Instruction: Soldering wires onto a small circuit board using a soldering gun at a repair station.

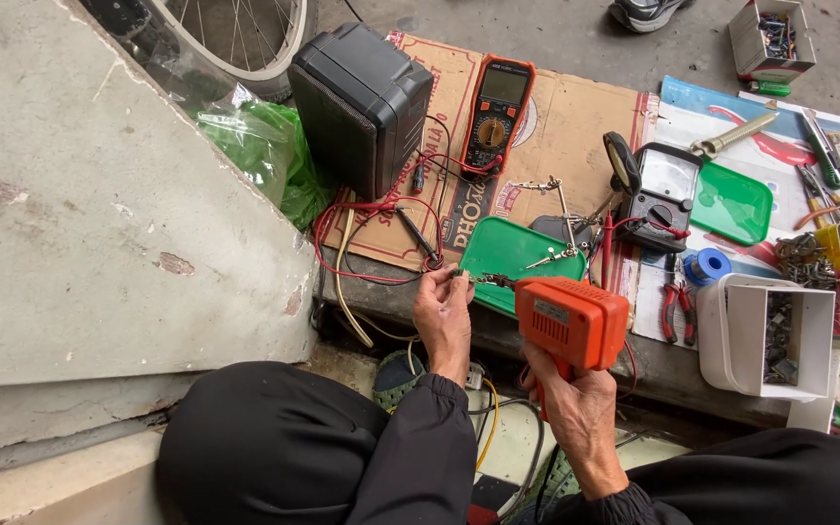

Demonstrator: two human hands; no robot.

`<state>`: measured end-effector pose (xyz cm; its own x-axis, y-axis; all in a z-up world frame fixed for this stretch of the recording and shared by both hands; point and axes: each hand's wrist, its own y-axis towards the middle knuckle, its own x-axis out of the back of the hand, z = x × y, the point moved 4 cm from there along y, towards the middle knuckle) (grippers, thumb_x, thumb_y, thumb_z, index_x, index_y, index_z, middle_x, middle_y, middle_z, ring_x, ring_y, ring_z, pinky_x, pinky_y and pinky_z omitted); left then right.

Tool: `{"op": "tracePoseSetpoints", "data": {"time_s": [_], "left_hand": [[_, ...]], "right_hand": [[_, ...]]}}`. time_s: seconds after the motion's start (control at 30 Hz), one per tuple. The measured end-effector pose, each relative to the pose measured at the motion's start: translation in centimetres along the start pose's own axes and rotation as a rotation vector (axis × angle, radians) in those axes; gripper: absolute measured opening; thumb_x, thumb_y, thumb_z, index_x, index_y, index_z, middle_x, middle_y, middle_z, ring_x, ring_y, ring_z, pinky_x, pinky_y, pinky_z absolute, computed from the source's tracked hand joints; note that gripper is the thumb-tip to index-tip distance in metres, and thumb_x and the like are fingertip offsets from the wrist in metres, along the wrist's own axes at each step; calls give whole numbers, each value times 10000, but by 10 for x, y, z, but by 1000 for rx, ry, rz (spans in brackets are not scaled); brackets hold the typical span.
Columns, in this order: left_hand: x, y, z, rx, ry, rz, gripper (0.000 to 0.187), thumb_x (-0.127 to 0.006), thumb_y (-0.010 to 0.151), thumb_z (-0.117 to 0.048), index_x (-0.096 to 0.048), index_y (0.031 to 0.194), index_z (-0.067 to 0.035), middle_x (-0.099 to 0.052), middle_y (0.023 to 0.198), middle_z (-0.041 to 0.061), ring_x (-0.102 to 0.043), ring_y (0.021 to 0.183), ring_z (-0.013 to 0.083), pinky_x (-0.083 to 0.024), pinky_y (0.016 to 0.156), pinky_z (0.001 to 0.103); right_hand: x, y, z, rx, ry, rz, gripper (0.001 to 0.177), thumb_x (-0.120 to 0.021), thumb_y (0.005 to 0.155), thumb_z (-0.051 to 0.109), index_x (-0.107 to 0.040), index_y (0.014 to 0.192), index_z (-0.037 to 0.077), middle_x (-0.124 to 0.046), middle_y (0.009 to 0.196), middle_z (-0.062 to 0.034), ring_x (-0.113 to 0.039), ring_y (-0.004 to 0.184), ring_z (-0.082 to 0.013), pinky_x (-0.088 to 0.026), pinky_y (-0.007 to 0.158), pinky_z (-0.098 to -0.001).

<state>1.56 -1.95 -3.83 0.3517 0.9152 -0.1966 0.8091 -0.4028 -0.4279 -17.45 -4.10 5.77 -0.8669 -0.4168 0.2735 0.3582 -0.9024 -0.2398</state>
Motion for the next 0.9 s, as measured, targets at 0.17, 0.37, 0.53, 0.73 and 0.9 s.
{"op": "tracePoseSetpoints", "data": {"time_s": [0.17,0.37,0.53,0.73,0.9], "left_hand": [[1,3,7,-19,-4,6,292,-695,1054,-173,-704,1318,-51,-804,1240,198,-821,1132,324,-733,1051,419],[1,4,7,-27,-14,10,269,-687,1057,-143,-710,1306,-43,-810,1230,204,-820,1138,325,-735,1040,415],[2,5,9,-26,-17,12,265,-680,1058,-132,-710,1308,-47,-803,1230,202,-816,1137,331,-738,1045,423],[1,6,8,-10,-37,-6,254,-697,1045,-123,-729,1281,-36,-824,1190,199,-823,1099,302,-735,997,398],[0,9,12,-8,-46,-20,241,-696,1034,-114,-742,1255,-28,-832,1142,191,-824,1054,276,-733,975,384]], "right_hand": [[-5,3,3,-19,-13,-4,245,-776,1005,270,-809,1117,53,-728,710,-87,-696,626,-221,-614,653,-392],[-4,4,-3,-40,4,-10,231,-785,1001,244,-808,1088,32,-739,759,-111,-693,631,-235,-605,623,-399],[-5,3,-4,-71,-10,-14,254,-788,998,255,-816,1095,22,-764,781,-120,-701,642,-235,-609,643,-394],[-8,3,-3,-79,-11,-1,265,-784,1003,272,-818,1097,27,-722,706,-110,-678,602,-228,-593,614,-386],[-9,4,0,-58,-51,-1,266,-777,1005,282,-811,1103,37,-738,733,-99,-693,616,-219,-605,631,-380]]}}
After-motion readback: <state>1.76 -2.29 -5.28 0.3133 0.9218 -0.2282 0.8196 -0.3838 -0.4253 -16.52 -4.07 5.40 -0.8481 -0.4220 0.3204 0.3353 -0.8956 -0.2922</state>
